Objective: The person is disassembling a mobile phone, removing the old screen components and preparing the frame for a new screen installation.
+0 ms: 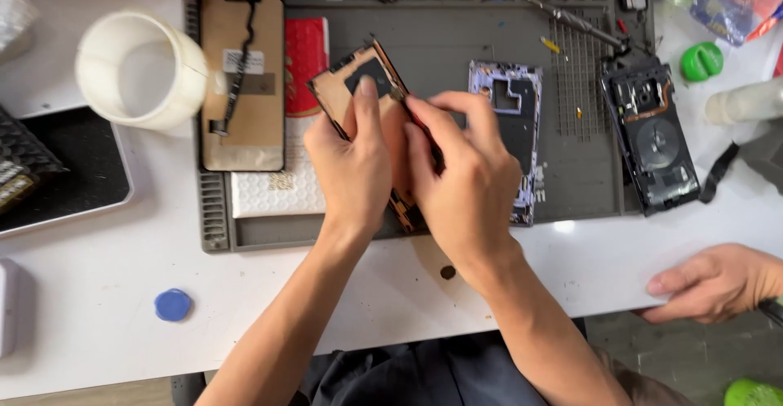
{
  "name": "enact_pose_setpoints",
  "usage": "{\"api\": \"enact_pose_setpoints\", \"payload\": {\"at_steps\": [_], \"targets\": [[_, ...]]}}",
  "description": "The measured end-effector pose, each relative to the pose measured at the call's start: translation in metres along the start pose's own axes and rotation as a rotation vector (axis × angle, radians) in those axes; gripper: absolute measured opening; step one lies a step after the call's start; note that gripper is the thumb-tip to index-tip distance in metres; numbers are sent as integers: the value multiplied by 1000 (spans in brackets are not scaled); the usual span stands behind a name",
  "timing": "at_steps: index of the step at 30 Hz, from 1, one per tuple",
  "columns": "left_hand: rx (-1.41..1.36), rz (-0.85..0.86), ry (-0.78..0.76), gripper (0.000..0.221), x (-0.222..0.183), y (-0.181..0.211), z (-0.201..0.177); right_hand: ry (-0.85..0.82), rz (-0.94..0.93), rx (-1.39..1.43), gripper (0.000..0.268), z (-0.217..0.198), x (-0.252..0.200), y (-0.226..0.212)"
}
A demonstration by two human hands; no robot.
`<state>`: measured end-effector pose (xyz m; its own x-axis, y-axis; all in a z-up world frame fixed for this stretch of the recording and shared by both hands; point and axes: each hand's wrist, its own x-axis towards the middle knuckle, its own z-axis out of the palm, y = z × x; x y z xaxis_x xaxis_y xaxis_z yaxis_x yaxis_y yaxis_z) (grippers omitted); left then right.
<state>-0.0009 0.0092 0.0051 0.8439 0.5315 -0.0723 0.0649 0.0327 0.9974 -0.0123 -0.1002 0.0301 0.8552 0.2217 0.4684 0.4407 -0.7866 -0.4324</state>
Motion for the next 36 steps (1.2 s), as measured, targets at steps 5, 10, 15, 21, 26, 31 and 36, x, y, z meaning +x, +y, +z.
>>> {"api": "enact_pose_setpoints", "payload": {"at_steps": [5, 10, 15, 21, 26, 31, 36], "targets": [[-178, -165, -139, 44, 4, 13, -6, -80, -66, -198, 18, -6, 5, 2], [-207, -129, -127, 48, 3, 6, -4, -91, -131, -309, 29, -5, 4, 6], [-226, -210, -145, 51, 3, 9, -6, -126, -177, -408, 38, -6, 0, 14], [-261, -219, -113, 47, 4, 8, -8, -282, -213, -486, 54, -16, 6, 20], [-260, -247, -150, 52, 3, 15, -12, -201, -239, -194, 39, -17, 12, 30], [-285, -277, -169, 50, 5, 15, -15, -223, -166, -100, 30, -19, 18, 27], [-298, -332, -157, 52, 7, 16, -16, -189, -228, -144, 30, -22, 23, 32]]}}
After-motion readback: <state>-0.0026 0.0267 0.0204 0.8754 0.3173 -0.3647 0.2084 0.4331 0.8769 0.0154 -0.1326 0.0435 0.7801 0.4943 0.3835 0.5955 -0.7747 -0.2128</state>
